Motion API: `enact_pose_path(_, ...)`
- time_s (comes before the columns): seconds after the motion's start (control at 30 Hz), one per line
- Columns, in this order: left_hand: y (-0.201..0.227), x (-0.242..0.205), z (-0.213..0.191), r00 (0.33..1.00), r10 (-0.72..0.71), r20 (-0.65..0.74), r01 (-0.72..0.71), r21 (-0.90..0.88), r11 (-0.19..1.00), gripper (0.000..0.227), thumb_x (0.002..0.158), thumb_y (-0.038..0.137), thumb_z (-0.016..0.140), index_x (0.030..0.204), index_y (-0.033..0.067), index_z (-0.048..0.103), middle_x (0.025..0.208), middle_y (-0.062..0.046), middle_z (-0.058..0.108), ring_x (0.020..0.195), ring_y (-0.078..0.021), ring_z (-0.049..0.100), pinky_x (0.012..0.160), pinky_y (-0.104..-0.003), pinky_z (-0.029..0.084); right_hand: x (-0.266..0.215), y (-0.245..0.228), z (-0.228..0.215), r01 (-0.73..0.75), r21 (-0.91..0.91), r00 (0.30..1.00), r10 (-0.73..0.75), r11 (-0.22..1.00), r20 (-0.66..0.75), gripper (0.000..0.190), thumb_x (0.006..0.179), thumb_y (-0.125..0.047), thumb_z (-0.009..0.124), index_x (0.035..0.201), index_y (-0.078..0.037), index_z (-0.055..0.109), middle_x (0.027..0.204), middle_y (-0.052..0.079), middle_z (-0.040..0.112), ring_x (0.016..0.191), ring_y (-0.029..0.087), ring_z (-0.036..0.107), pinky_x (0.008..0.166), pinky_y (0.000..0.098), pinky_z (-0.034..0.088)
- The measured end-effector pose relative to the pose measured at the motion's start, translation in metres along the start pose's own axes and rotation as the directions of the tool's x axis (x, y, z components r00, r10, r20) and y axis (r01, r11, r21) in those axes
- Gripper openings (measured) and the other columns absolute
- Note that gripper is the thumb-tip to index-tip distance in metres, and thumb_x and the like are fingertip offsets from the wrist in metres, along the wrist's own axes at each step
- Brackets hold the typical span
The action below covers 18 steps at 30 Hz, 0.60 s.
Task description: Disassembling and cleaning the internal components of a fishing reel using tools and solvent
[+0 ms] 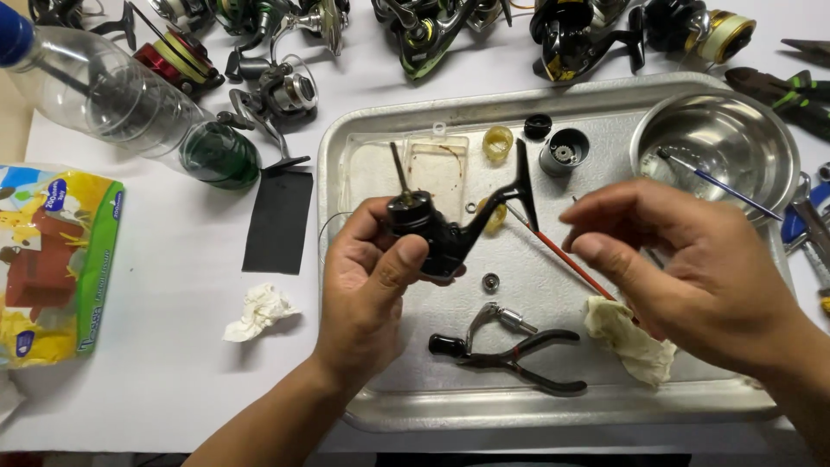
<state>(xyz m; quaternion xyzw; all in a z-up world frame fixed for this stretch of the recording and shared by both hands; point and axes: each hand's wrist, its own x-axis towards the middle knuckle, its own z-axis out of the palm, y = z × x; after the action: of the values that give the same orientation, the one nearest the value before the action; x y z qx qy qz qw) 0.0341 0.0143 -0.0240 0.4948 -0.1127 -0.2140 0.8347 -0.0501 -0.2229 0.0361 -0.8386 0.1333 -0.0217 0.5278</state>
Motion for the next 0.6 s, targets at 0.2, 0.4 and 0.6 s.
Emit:
enact_pose_path(0.2, 0.000, 0.002, 0.000, 0.986, 0.093, -0.141, -0.093, 0.003, 0.996, 0.042, 0.087, 0.031, 0.080, 0.111, 0.0046, 0.058, 0.098, -0.012, 0.068, 0.078, -0.0266, 0.072, 0.068, -0.037, 0.063, 0.000, 0.027, 0.015, 0.488, -0.374, 0.871, -0.410, 0.789, 0.271, 0.010, 0.084, -0.019, 0.077, 0.093, -0.016, 0.076, 0.080, -0.001, 0.078, 0.061, 0.016, 0.070, 0.060, 0.0310, 0.055)
enact_pose_path(0.4, -0.011, 0.002, -0.002, 0.995, 0.044, -0.095, -0.052, -0.079, 0.996, 0.046, 0.084, 0.031, 0.084, 0.109, 0.0059, 0.055, 0.105, -0.012, 0.068, 0.085, -0.0230, 0.070, 0.073, -0.037, 0.063, -0.015, 0.043, 0.040, 0.602, -0.467, 0.796, -0.438, 0.648, 0.418, 0.005, 0.093, -0.022, 0.067, 0.092, -0.017, 0.067, 0.077, 0.000, 0.065, 0.067, 0.025, 0.063, 0.057, 0.0400, 0.049)
enact_pose_path(0.6, -0.020, 0.001, -0.001, 0.995, -0.073, -0.067, 0.063, -0.137, 0.989, 0.055, 0.078, 0.038, 0.085, 0.109, 0.0049, 0.054, 0.096, -0.013, 0.066, 0.077, -0.0272, 0.072, 0.066, -0.036, 0.063, -0.015, 0.040, 0.041, 0.603, -0.589, 0.796, -0.451, 0.538, 0.403, 0.015, 0.091, -0.030, 0.069, 0.086, -0.018, 0.062, 0.077, 0.001, 0.063, 0.066, 0.028, 0.061, 0.053, 0.0444, 0.049)
